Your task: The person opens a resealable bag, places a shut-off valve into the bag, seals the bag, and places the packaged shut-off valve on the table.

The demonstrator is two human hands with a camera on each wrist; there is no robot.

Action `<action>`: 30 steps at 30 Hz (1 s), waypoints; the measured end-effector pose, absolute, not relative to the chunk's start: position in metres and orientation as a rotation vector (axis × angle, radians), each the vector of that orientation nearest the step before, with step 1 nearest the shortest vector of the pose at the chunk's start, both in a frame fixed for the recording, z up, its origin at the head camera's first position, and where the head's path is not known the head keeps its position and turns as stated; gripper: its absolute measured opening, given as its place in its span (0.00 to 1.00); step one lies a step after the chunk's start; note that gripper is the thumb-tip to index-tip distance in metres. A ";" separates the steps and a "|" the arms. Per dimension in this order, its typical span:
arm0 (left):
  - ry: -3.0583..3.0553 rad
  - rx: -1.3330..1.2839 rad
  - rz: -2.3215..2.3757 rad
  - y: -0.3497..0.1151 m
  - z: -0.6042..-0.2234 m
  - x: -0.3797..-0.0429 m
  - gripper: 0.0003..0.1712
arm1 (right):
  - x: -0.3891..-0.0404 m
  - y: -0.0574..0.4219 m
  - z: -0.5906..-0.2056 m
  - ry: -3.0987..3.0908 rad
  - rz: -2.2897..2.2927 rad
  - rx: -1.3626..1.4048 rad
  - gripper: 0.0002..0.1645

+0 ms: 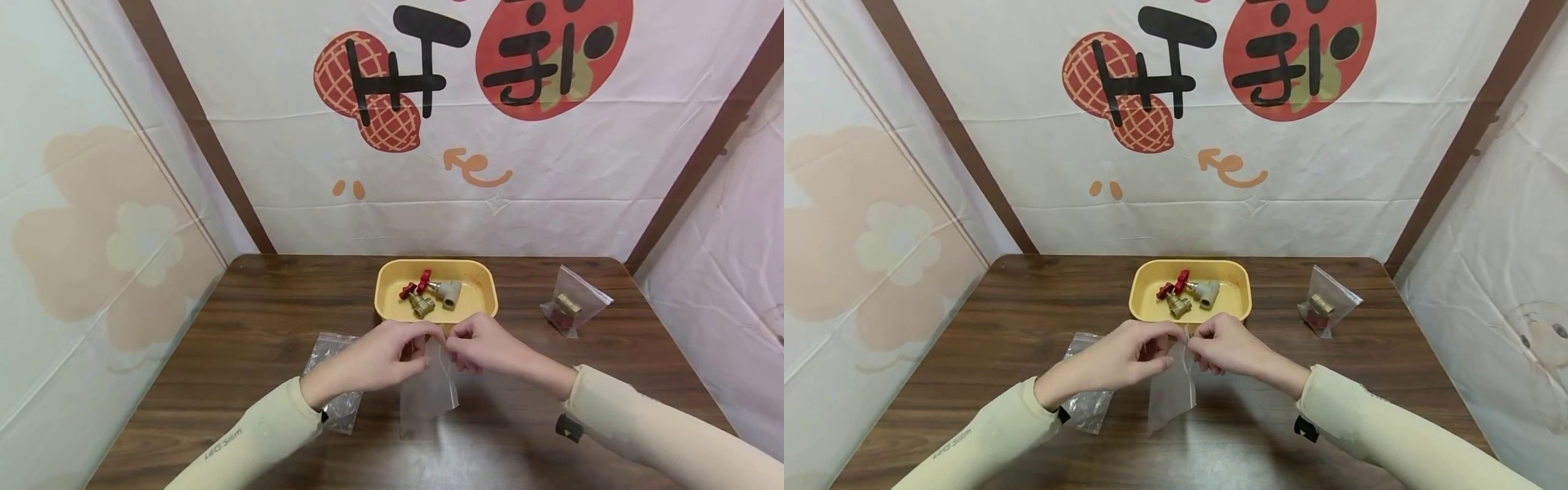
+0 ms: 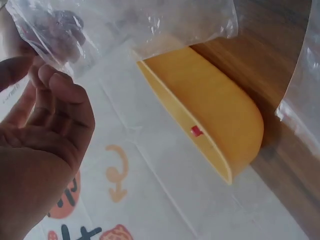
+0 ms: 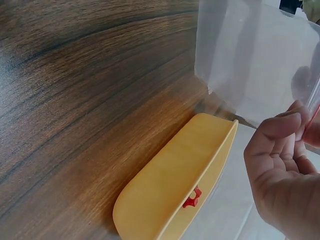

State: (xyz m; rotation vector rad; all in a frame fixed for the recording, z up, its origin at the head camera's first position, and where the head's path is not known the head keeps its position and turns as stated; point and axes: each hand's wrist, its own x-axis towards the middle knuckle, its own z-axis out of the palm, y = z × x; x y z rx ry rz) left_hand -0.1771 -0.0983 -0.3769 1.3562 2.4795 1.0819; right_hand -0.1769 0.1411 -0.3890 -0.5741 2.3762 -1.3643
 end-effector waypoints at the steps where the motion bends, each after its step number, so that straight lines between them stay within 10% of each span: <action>1: 2.486 1.382 1.044 -0.098 -0.376 -0.176 0.18 | -0.177 0.141 -0.388 2.370 -1.367 -0.576 0.17; 30: 2.630 1.518 0.905 -0.101 -0.376 -0.173 0.03 | -0.178 0.147 -0.377 2.498 -1.340 -0.928 0.05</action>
